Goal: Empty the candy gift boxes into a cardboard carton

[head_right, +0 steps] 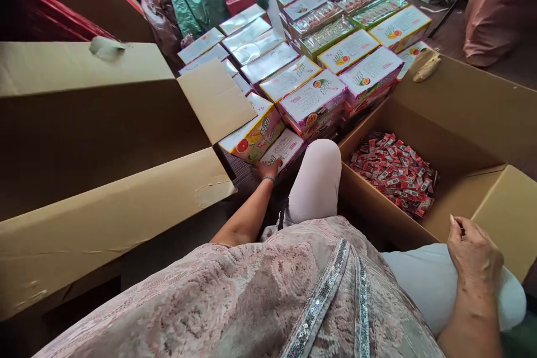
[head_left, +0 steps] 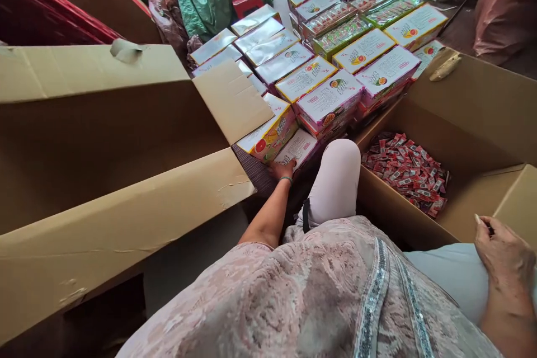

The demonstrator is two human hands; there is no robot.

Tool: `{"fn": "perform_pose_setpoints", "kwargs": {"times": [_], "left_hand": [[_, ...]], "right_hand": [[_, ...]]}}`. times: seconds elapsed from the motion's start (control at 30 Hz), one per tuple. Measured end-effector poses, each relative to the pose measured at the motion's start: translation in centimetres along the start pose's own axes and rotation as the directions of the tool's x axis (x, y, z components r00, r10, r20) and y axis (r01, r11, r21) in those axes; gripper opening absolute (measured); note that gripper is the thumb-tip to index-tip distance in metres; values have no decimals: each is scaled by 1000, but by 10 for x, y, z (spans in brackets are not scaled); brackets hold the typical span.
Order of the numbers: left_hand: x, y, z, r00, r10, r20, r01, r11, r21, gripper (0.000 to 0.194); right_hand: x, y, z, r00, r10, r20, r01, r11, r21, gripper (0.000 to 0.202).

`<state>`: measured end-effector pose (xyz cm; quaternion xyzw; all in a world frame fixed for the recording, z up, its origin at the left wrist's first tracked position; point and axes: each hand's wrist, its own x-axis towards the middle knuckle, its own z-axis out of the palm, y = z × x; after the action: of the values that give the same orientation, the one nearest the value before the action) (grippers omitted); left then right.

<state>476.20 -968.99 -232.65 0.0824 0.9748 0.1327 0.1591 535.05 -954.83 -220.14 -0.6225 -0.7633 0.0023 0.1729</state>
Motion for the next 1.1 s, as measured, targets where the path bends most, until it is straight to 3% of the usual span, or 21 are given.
{"fn": "perform_pose_setpoints", "kwargs": {"times": [0.13, 0.3, 0.47, 0.6, 0.67, 0.77, 0.97, 1.1], "left_hand": [[1, 3, -14, 1000, -24, -8, 25, 999, 38, 117], [-7, 0, -32, 990, 51, 132, -70, 987, 144, 99], [-10, 16, -52, 959, 242, 150, -274, 927, 258, 90], [-4, 41, -46, 863, 395, 316, -499, 763, 411, 131], [0, 50, -40, 854, 390, 344, -518, 703, 487, 140], [6, 54, -37, 867, 393, 305, -497, 705, 506, 134], [14, 48, -43, 832, 410, 374, -553, 674, 490, 128], [13, 47, -36, 842, 389, 374, -537, 671, 511, 131]], "right_hand": [[-7, 4, -5, 999, 40, -1, -40, 999, -1, 36], [-8, 6, -2, 999, 31, -13, -31, 999, -19, 39], [-5, 11, 6, 998, -53, -24, 51, 997, -59, 42], [-5, 15, 9, 994, -98, -39, 95, 993, -74, 42], [-7, 15, 8, 994, -100, -36, 97, 993, -67, 41], [-10, 17, 7, 999, -38, -15, 37, 998, -58, 35], [-7, 16, 5, 988, 143, 66, -141, 990, -29, 6], [-1, 6, -1, 972, 190, 137, -192, 981, 1, 7]]}}
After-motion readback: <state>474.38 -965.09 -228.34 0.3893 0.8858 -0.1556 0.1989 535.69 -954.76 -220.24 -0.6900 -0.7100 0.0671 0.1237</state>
